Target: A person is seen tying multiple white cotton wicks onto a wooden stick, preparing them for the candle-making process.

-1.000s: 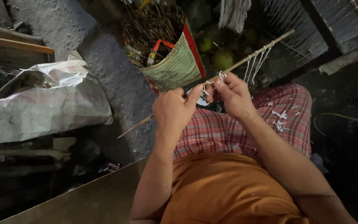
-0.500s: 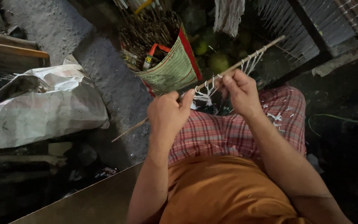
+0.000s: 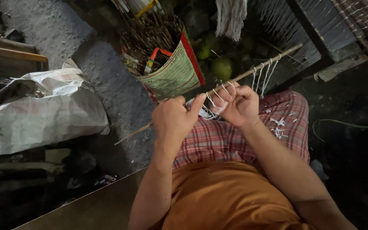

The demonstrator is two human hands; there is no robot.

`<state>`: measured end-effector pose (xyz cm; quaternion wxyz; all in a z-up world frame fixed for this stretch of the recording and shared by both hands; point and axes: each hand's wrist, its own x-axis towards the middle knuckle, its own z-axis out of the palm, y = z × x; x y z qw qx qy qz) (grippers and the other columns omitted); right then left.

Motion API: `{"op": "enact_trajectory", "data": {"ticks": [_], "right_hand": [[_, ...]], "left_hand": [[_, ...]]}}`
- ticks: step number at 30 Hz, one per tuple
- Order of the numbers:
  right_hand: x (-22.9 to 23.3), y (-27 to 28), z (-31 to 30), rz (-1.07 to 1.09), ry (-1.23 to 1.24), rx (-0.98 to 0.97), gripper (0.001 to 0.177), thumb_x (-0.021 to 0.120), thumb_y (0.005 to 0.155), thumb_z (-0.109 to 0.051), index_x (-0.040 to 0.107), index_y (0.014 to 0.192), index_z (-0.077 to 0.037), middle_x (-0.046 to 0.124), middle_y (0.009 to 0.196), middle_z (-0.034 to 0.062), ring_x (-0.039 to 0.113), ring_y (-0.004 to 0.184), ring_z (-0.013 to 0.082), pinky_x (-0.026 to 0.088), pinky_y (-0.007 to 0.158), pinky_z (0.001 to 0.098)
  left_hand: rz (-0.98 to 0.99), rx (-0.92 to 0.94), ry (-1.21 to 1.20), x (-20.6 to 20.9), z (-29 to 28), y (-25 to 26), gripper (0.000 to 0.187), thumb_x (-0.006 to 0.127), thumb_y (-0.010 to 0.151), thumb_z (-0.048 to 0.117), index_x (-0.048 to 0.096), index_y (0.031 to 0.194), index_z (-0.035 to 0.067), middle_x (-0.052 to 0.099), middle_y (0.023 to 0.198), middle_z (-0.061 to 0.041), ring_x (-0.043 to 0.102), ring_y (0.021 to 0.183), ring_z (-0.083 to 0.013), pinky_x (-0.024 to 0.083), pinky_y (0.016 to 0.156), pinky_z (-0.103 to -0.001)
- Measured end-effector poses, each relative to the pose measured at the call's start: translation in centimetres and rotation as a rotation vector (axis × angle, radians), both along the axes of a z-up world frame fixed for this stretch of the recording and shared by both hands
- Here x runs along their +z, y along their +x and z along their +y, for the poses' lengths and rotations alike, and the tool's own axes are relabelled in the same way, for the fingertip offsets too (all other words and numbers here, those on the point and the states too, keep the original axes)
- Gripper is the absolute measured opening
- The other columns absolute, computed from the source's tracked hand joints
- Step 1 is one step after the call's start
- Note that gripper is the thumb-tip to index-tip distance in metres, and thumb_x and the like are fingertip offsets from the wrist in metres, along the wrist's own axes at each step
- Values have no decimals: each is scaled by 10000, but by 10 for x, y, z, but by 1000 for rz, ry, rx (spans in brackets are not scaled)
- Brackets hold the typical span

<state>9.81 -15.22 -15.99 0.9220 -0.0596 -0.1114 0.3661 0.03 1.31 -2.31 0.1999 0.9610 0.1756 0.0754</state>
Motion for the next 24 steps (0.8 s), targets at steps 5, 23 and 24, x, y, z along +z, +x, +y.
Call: {"op": "enact_trajectory", "data": {"ticks": [5,23,24], "right_hand": [[-11,10,-14,94,-19,41,136,513,912,-218,526,844,-100,302,701,-23,341,546,130,317,478,296],[-39,28,-21,12,-224,76,199,562,919,-278,534,794,-126,269,665,-63,326,504,77,320,471,255],[-59,29,-20,-85,-175,106,232,587,957,-287,539,789,-134,313,635,-54,383,505,94,420,516,312]], "left_hand": [[-39,8,-18,-6,-1,-2,737,614,893,726,602,545,76,560,486,-197,676,657,-463,523,597,-497],[-205,24,-177,-20,35,10,704,803,868,613,494,491,104,458,396,-122,589,465,-334,450,500,-341],[-167,69,-161,-15,35,12,705,796,864,646,528,505,101,484,418,-130,608,494,-351,470,527,-353]]}}
